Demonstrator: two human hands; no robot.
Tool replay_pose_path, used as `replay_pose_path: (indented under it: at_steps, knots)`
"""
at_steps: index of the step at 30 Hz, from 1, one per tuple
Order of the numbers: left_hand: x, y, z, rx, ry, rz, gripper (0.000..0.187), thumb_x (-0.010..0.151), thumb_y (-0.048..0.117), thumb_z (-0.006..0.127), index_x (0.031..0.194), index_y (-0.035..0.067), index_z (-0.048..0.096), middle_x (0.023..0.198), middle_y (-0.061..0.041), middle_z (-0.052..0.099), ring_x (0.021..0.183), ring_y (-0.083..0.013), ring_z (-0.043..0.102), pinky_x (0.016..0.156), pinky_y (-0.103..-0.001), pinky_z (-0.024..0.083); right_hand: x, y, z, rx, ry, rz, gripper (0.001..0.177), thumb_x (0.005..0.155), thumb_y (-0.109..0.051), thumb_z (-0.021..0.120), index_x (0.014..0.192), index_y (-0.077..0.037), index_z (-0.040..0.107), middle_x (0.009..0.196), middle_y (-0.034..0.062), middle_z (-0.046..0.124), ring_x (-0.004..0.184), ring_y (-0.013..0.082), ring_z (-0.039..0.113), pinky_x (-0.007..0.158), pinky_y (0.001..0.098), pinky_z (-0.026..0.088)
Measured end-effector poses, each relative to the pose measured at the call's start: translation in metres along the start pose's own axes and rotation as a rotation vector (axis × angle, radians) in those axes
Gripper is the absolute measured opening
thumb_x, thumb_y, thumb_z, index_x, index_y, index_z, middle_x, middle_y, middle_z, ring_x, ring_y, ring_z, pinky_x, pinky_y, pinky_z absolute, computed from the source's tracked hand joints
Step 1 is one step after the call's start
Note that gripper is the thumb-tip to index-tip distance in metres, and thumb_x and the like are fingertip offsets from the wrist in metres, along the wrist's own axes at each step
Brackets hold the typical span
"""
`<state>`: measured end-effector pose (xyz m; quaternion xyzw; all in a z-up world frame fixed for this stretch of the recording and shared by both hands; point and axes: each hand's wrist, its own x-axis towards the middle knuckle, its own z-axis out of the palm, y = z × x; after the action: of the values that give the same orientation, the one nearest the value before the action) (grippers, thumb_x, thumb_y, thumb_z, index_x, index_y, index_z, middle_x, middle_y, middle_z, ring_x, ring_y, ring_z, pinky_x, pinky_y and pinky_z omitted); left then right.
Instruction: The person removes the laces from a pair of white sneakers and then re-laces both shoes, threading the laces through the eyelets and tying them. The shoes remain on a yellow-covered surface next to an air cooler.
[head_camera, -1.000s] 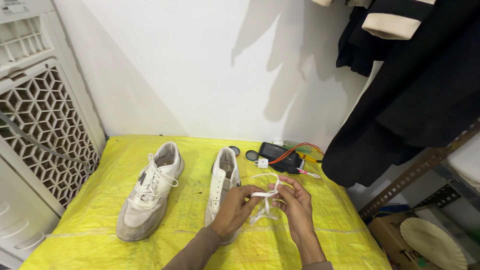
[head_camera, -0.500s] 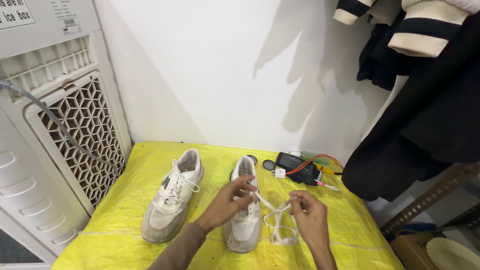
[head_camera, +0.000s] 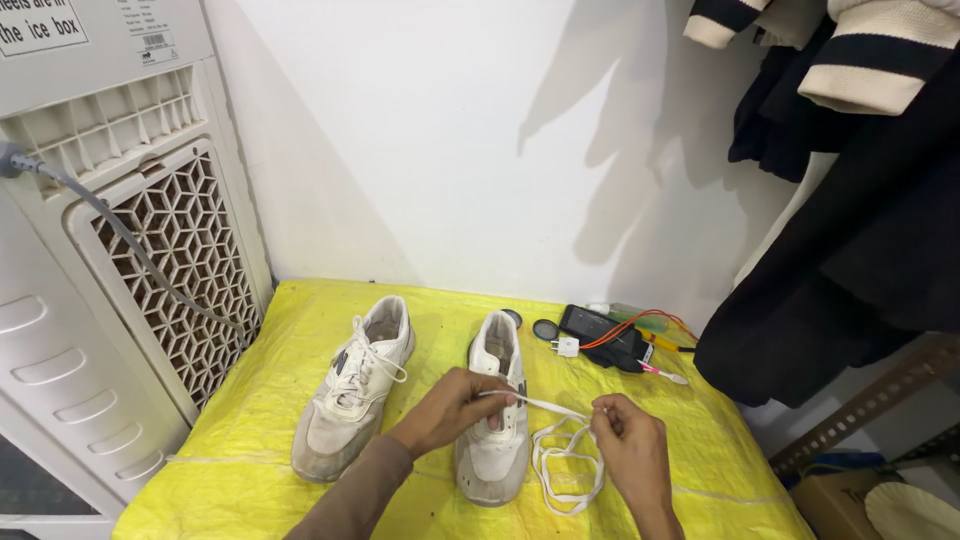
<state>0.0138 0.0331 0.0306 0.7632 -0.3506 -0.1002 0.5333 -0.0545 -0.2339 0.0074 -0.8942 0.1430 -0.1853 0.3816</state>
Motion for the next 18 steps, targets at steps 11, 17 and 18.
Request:
replay_pose_path:
  at_steps: [11, 17, 18]
  knots:
    - [-0.002, -0.004, 0.01, 0.174, 0.208, 0.011, 0.028, 0.09, 0.021, 0.073, 0.108, 0.003, 0.062, 0.081, -0.015, 0.069, 0.073, -0.0274, 0.067, 0.067, -0.037, 0.051, -0.015, -0.064, 0.061, 0.462, -0.22, -0.058, 0.033, 0.088, -0.015, 0.07, 0.119, -0.003, 0.073, 0.078, 0.0072, 0.076, 0.062, 0.0111, 0.066, 0.053, 0.0272, 0.048]
    - [-0.011, -0.027, 0.006, -0.131, 0.312, 0.028, 0.014, 0.091, 0.011, 0.072, 0.102, 0.003, 0.068, 0.091, -0.008, 0.074, 0.089, -0.0244, 0.072, 0.075, -0.033, 0.058, -0.01, -0.02, 0.073, 0.354, -0.344, -0.095, 0.022, 0.086, -0.013, 0.077, 0.101, 0.002, 0.081, 0.075, 0.0075, 0.077, 0.063, 0.0101, 0.063, 0.057, 0.0291, 0.05]
    - [-0.015, -0.029, 0.009, -0.049, 0.353, -0.012, 0.02, 0.088, 0.011, 0.074, 0.106, 0.005, 0.067, 0.093, -0.009, 0.071, 0.089, -0.0243, 0.07, 0.075, -0.034, 0.057, -0.013, -0.018, 0.077, 0.305, -0.345, -0.118, 0.022, 0.083, -0.013, 0.078, 0.1, 0.002, 0.08, 0.075, 0.0083, 0.079, 0.064, 0.0116, 0.065, 0.059, 0.03, 0.053]
